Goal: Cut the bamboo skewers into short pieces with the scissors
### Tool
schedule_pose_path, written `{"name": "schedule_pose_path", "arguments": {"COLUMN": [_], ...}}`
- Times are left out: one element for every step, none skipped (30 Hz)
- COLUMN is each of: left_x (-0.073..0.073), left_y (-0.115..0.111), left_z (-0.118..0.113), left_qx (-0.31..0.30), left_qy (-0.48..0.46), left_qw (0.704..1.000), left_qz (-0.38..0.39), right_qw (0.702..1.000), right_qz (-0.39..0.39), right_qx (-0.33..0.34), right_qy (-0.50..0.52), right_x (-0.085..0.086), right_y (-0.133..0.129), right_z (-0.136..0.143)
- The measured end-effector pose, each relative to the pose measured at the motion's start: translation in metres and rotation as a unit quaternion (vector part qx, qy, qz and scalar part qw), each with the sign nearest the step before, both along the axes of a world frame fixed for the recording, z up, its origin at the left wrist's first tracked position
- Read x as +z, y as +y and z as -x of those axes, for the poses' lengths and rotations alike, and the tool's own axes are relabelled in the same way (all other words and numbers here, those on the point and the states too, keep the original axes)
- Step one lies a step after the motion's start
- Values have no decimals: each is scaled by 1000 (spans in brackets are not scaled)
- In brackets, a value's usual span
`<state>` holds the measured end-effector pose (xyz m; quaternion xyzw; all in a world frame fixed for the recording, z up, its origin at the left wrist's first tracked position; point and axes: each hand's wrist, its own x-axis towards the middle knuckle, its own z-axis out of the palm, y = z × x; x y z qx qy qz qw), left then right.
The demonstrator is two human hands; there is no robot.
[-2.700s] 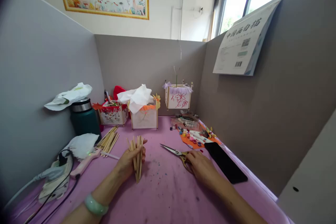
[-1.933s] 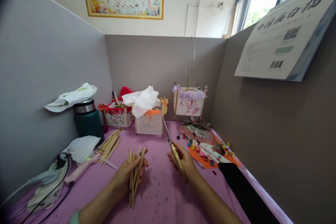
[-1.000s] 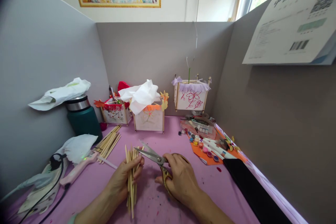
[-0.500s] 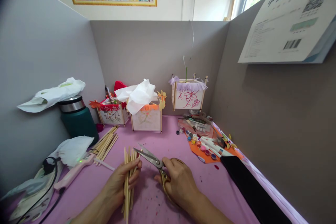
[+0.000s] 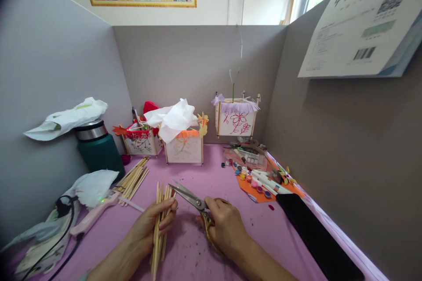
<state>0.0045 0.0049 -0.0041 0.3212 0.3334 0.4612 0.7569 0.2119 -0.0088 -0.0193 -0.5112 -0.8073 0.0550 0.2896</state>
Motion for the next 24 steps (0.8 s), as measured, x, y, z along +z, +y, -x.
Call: {"name": "schedule_pose_path", "arguments": {"left_x": [0, 1, 1, 2, 2, 3, 3, 3, 4, 4, 3, 3, 3, 2, 2, 2, 2, 2, 2, 2, 2, 2, 2, 3], "left_y": [0, 0, 0, 0, 0, 0, 0, 0, 0, 0, 0, 1, 1, 1, 1, 1, 1, 1, 1, 1, 1, 1, 2, 2], "left_z": [0, 0, 0, 0, 0, -1, -1, -1, -2, -2, -2, -2, -1, -1, 0, 0, 0, 0, 0, 0, 0, -1, -1, -2], "left_qx": [-1, -1, -2, -5, -8, -12, -13, -14, -12, -10, -9, -9, -9, -8, -9, -11, -10, -8, -7, -4, 1, 8, 16, 26], "left_qy": [-1, -3, -5, -9, -13, -16, -20, -22, -23, -23, -23, -24, -25, -27, -28, -30, -32, -34, -37, -40, -42, -43, -42, -41], "left_qw": [1000, 1000, 1000, 1000, 1000, 1000, 1000, 1000, 1000, 1000, 1000, 999, 999, 999, 999, 999, 999, 999, 999, 999, 999, 999, 999, 999], "left_qz": [1, 2, 3, 4, 5, 5, 6, 8, 10, 13, 16, 20, 23, 25, 28, 29, 28, 25, 22, 19, 18, 18, 19, 24], "right_qw": [1000, 1000, 1000, 1000, 1000, 1000, 1000, 1000, 1000, 1000, 1000, 1000, 999, 999, 999, 999, 1000, 1000, 1000, 999, 999, 998, 998, 998], "right_qz": [0, -2, -4, -6, -9, -11, -13, -14, -16, -17, -18, -19, -19, -18, -16, -13, -10, -6, 0, 8, 15, 22, 25, 25], "right_qx": [-2, -5, -7, -7, -6, -5, -4, -4, -5, -6, -7, -7, -8, -10, -9, -8, -9, -13, -21, -31, -44, -52, -55, -50], "right_qy": [-2, -4, -5, -5, -6, -9, -11, -14, -17, -19, -21, -23, -26, -28, -30, -29, -26, -20, -12, -3, 4, 8, 8, 3], "right_x": [0, -1, -1, -2, -2, -2, -2, -2, -2, -3, -3, -4, -4, -4, -5, -4, -4, -2, -1, 1, 3, 4, 6, 7], "right_y": [0, 0, 0, 1, 1, 1, 1, 1, 1, 1, 1, 1, 1, 1, 1, 1, 2, 2, 3, 4, 5, 5, 6, 6], "right_z": [0, 0, 0, 0, -1, -1, -2, -2, -2, -3, -3, -3, -3, -3, -3, -3, -3, -4, -6, -7, -9, -11, -12, -13]}}
